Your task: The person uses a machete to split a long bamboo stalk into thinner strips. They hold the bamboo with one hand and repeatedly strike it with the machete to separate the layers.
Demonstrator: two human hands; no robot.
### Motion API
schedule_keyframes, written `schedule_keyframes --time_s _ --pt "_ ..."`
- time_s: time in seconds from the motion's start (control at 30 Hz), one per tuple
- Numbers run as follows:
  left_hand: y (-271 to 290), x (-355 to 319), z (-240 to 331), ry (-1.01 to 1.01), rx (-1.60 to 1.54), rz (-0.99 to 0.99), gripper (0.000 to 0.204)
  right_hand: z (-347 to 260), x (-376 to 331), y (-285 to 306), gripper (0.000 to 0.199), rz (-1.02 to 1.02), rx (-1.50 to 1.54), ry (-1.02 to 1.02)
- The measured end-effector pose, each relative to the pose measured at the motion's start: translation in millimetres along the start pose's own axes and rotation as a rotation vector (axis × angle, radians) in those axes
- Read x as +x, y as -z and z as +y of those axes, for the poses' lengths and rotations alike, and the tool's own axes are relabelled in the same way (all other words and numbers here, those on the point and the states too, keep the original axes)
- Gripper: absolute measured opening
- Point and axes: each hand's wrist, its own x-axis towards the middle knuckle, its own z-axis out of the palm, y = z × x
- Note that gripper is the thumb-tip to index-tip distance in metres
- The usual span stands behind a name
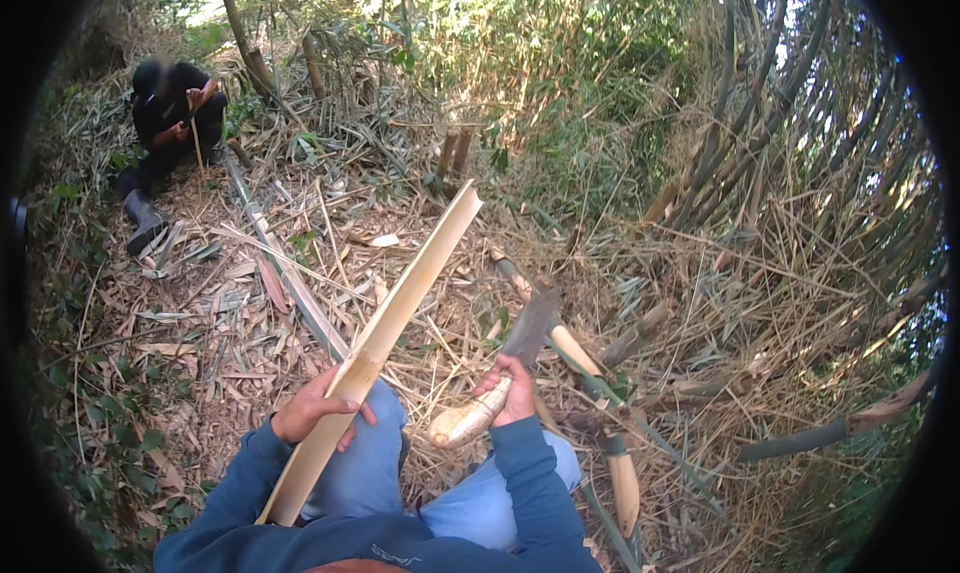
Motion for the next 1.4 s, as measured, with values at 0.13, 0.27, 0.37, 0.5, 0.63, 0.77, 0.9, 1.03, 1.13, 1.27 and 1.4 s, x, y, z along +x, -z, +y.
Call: schedule_keyframes --time_s 0.13,0.27,0.37,0.5,0.63,0.77,0.9,1.03,1.13,1.27,1.4 --pt "-1 -4 -5 -0.014 -0.026 0.022 0.068 1 -2 16 0.018 0.082 0.039 -0.103" --pt "1 -5 -10 -0.038 -0.058 0.043 0.067 -5 -8 17 0.018 0.089 -0.04 -0.004" --pt "2 -3 -9 -0.034 -0.059 0.043 0.067 -11 -6 27 0.017 0.081 -0.006 0.035" --pt "0 -1 -7 -0.034 -0.054 0.045 0.065 -11 -7 27 0.013 0.127 0.021 0.082" --pt "-1 -2 -5 -0.034 -0.055 0.046 0.063 -9 -10 25 0.013 0.133 -0.013 0.085" --pt "-2 -4 -5 -0.042 -0.062 0.061 0.066 -6 -12 18 0.015 0.125 -0.023 0.072" --pt "-6 -4 -2 -0.036 -0.048 0.089 0.066 -7 -12 15 0.015 0.115 -0.019 0.046" --pt "-8 -1 -2 -0.05 -0.038 0.094 0.065 -11 -11 16 0.016 0.116 -0.007 0.023" --pt "-6 -4 -2 -0.044 -0.054 0.078 0.067 -11 -6 18 0.018 0.1 -0.026 0.015" --pt "-2 -9 -2 -0.061 -0.032 0.088 0.062 -8 -4 19 0.017 0.124 -0.118 0.098" --pt "3 -1 -7 -0.076 -0.072 -0.002 0.059 -13 -11 24 0.016 0.092 -0.07 0.093"
